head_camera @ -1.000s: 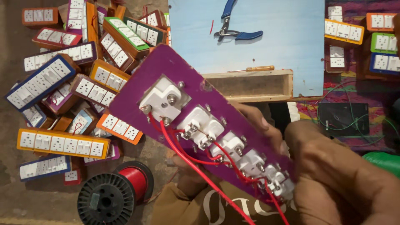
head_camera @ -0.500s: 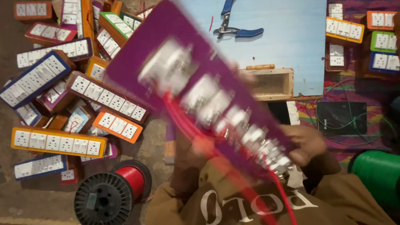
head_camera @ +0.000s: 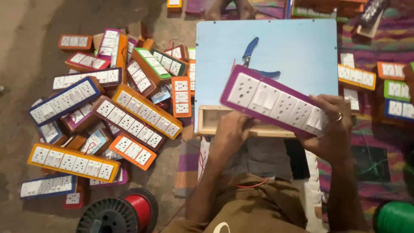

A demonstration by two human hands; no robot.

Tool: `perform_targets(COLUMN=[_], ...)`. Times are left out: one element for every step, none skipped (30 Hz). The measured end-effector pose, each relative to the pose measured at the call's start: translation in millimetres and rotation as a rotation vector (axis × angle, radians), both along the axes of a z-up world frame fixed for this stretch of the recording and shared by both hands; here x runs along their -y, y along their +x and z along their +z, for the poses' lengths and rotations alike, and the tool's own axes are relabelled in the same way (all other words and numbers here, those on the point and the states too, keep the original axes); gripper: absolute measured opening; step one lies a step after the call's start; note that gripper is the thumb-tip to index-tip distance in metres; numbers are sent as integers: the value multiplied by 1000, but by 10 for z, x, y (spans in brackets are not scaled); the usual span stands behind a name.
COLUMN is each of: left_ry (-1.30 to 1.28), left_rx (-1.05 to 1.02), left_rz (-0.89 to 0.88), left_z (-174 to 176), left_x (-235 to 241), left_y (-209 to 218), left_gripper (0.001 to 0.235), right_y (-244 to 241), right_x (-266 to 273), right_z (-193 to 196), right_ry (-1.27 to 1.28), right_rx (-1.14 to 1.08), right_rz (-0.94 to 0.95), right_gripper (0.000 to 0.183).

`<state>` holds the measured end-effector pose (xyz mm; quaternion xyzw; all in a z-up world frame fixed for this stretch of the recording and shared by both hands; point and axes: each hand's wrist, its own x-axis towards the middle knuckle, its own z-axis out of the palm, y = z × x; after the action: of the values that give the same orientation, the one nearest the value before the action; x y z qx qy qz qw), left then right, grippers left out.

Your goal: The person sits on the floor and assembles power strips by connecting red wires between multiple socket modules using a screwdriver. They strip wire ends with pliers, insert them into terminals, and tighten screws. The person switches between a purple and an orange power strip during the process.

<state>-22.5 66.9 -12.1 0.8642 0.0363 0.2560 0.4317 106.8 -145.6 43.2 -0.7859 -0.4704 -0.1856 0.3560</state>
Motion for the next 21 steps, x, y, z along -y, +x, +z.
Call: perform_targets(left_ry=[-54, -107, -44, 20, 73, 74, 80, 86, 104, 122, 148, 87, 24, -39, -96, -153, -213, -182, -150, -118, -123], left_rx=[8, 17, -8, -33, -65, -62, -52, -42, -25, -9, 10, -61, -132, -203, -199, -195, -193, -224, -255, -285, -248], left_rz=[-44, -87, -49, -10, 25, 65, 99, 134, 128, 122, 111, 129, 146, 162, 159, 157, 155, 173, 193, 212, 203], left_z=[-66, -118, -145, -164, -193, -220, -232, -244, -265, -282, -284, -280, -276, -271, -263, -254, -249, -241, -227, -213, -206], left_x=[17, 40, 38, 40, 84, 121, 142, 142, 158, 172, 139, 125, 122, 118, 118, 108, 117, 128, 124, 125, 131], left_y=[1, 7, 17, 28, 17, 5, 21, 41, 33, 26, 46, 68, 78, 87, 91, 93, 85, 94, 115, 122, 121], left_gripper=[22, 23, 18, 14, 13, 14, 16, 18, 18, 18, 18, 18, 18, 18, 18, 17, 17, 17, 17, 17, 17], right_y=[0, 4, 28, 47, 45, 30, 18, 18, -16, -49, -46, -40, -47, -53, -65, -75, -95, -115, -127, -138, -156], right_x=[27, 61, 62, 58, 86, 102, 107, 102, 120, 134, 103, 82, 76, 72, 67, 59, 63, 64, 55, 42, 39], right_z=[-79, -151, -217, -279, -336, -392, -427, -447, -464, -469, -464, -444, -421, -394, -369, -345, -326, -310, -292, -278, -266], right_ry=[20, 39, 6, -27, -69, -51, -29, -7, 16, 39, 71, 32, -9, -50, -60, -70, -83, -88, -91, -94, -87], right_rx=[-97, -194, -197, -199, -208, -260, -306, -352, -395, -438, -478, -409, -341, -273, -241, -208, -178, -173, -166, -159, -187], right_rz=[20, 40, 54, 68, 79, 72, 59, 47, 49, 50, 48, 33, 17, 1, 1, 1, 1, -2, -5, -7, 4], right_gripper=[82, 81, 83, 85, 87, 84, 82, 79, 78, 77, 76, 77, 78, 79, 80, 80, 81, 81, 81, 80, 81])
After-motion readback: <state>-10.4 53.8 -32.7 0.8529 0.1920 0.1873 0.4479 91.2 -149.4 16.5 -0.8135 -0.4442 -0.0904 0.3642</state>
